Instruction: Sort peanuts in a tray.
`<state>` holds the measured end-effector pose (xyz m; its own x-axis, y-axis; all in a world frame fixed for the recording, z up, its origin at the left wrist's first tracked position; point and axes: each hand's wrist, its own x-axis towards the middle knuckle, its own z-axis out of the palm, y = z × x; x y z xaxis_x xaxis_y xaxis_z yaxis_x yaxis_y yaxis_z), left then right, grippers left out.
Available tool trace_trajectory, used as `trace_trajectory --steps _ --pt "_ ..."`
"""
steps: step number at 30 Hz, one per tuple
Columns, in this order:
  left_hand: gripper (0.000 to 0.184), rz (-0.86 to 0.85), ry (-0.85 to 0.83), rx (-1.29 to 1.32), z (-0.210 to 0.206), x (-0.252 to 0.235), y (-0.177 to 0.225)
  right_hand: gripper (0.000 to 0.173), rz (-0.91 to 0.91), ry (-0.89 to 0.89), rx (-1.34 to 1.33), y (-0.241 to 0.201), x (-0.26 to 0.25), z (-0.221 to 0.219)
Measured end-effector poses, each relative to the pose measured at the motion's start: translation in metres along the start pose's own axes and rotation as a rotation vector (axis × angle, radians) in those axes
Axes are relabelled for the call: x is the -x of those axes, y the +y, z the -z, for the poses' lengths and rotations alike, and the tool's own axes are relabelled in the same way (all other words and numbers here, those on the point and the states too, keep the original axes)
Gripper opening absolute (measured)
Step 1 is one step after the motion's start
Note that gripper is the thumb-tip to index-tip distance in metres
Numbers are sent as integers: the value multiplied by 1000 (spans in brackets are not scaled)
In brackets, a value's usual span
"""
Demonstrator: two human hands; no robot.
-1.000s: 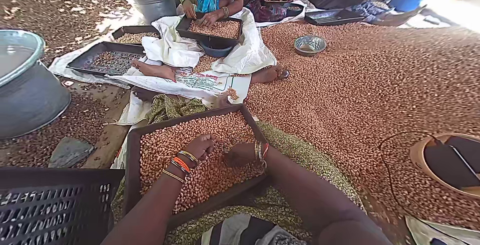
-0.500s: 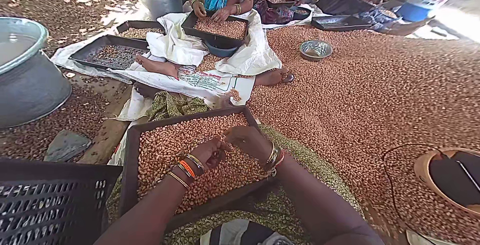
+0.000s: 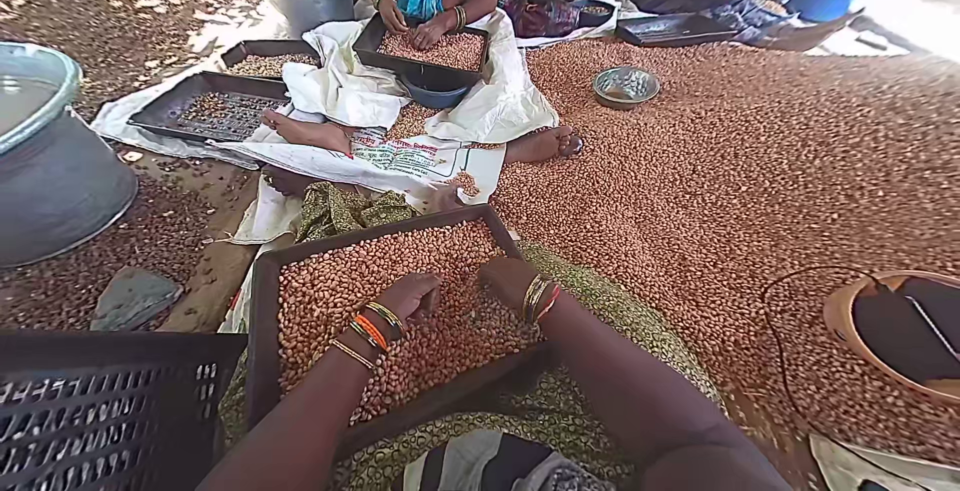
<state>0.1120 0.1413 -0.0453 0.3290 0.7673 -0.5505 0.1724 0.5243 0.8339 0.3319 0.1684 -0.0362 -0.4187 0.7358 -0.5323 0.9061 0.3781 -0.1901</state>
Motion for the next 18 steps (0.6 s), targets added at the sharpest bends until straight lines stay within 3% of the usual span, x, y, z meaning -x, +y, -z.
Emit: trace_trajectory --steps 2,5,10,18 --pt "45 -5 -15 -30 3 -1 -1 24 90 44 -15 -1 2 -2" --pt "40 0 -34 -61 6 -1 -1 20 208 -27 -17 -11 -1 -12" --pt "22 -30 -90 -99 8 -2 -3 20 48 -121 49 -29 0 -17" --pt "22 -32 -73 -134 9 -4 -4 25 33 -88 22 -23 -3 -20"
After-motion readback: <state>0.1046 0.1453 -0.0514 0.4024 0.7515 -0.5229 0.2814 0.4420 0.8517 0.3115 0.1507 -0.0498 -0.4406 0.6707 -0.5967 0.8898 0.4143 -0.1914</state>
